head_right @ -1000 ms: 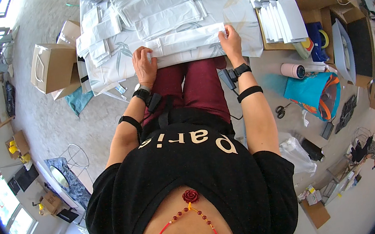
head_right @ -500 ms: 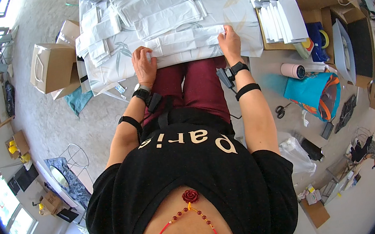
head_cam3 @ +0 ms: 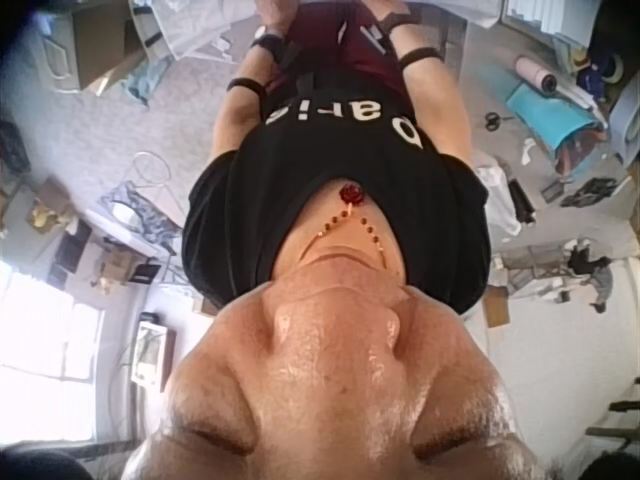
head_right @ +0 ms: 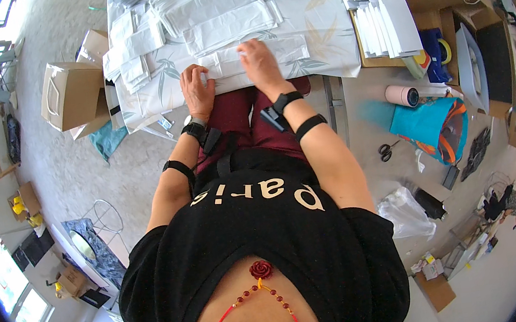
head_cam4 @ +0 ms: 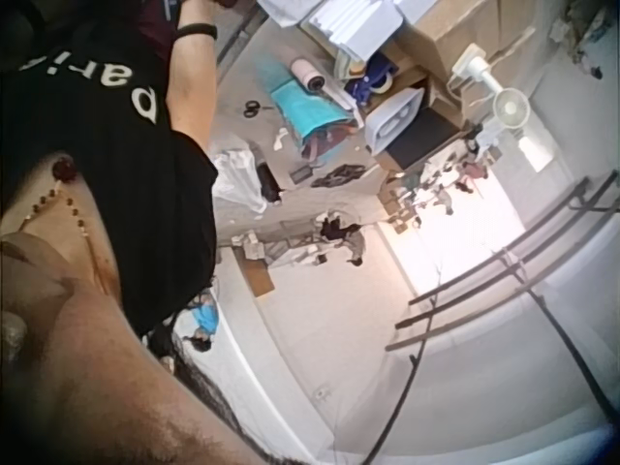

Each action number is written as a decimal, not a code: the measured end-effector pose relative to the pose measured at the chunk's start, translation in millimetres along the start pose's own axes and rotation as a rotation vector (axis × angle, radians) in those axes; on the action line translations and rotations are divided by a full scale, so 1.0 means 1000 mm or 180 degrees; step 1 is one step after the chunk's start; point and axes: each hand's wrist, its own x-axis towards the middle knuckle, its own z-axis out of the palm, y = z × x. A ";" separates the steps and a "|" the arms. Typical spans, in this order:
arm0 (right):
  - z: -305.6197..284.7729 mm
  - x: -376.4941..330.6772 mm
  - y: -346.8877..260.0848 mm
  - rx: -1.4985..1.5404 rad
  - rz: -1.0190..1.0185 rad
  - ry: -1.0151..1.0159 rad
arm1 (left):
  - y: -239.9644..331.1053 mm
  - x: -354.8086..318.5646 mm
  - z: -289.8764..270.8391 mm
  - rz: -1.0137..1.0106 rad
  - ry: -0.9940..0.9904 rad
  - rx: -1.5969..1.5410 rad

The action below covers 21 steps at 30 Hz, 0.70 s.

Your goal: Folding white plastic or paper sheets on a workspace table for manufacturing or packaging.

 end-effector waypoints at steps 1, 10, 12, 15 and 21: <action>0.007 0.002 -0.009 0.0115 -0.0013 -0.0184 | -0.001 0.000 0.000 0.0010 0.0009 0.0011; 0.045 -0.002 -0.008 -0.0115 0.0162 -0.0436 | 0.001 -0.001 0.001 -0.0516 0.0220 -0.0544; 0.046 -0.003 -0.007 -0.0078 0.0172 -0.0409 | 0.001 -0.002 0.003 -0.1107 0.0391 -0.0965; 0.045 -0.002 -0.007 0.0053 0.0248 -0.0491 | -0.005 -0.003 0.006 -0.1803 0.0650 -0.1794; 0.042 -0.003 -0.007 -0.0099 0.0158 -0.0559 | -0.006 -0.001 0.004 -0.2258 0.0593 -0.2844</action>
